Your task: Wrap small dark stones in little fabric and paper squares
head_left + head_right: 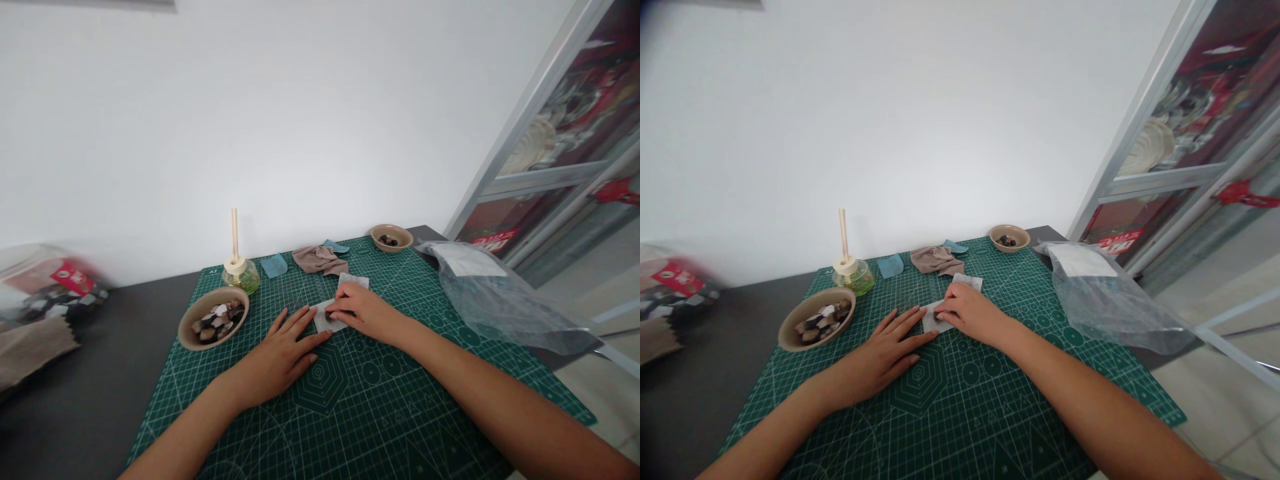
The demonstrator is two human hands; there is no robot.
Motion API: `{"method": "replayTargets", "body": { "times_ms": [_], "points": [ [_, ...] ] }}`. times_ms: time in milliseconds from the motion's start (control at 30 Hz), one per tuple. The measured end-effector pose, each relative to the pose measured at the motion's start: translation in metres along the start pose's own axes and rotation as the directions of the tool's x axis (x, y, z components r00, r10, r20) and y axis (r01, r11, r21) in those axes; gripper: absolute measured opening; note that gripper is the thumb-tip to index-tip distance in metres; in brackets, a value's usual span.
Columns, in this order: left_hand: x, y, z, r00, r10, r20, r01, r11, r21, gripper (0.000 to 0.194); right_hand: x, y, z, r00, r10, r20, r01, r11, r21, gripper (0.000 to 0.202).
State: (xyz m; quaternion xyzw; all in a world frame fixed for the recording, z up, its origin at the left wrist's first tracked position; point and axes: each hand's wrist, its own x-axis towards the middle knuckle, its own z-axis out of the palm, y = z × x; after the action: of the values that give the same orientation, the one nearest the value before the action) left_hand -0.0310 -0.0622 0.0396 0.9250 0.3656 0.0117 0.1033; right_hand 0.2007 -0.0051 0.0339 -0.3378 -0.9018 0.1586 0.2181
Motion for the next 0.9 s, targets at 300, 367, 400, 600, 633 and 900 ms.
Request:
{"method": "replayTargets", "body": {
  "times_ms": [300,367,400,600,633,900],
  "points": [
    [0.001,-0.001,0.001,1.000,-0.002,-0.008,0.002,1.000,0.001,0.044,0.005,0.010,0.007,0.969,0.171,-0.179,-0.186,0.980,-0.068,0.009],
    [0.001,0.000,0.000,1.000,-0.002,-0.006,0.002,1.000,0.001,0.044,0.004,0.009,0.007,0.976,0.132,-0.174,-0.144,0.988,-0.060,0.011],
    [0.001,0.000,0.000,1.000,-0.003,-0.006,0.003,1.000,0.003,0.044,0.004,0.008,0.006,0.979,0.116,-0.167,-0.127,0.990,-0.055,0.013],
    [0.001,-0.001,0.001,1.000,-0.001,-0.012,0.001,1.000,-0.009,0.044,0.004,0.002,0.004,0.993,0.030,-0.117,-0.032,0.999,-0.012,0.019],
    [0.001,-0.001,0.001,1.000,0.002,-0.016,-0.002,1.000,-0.010,0.044,0.003,0.001,0.004,0.995,0.006,-0.098,-0.006,1.000,0.000,0.020],
    [0.001,0.000,0.000,1.000,0.001,-0.016,-0.001,1.000,-0.013,0.045,0.002,-0.005,0.003,0.999,0.007,-0.047,-0.007,1.000,0.009,0.021]
  ]
}}
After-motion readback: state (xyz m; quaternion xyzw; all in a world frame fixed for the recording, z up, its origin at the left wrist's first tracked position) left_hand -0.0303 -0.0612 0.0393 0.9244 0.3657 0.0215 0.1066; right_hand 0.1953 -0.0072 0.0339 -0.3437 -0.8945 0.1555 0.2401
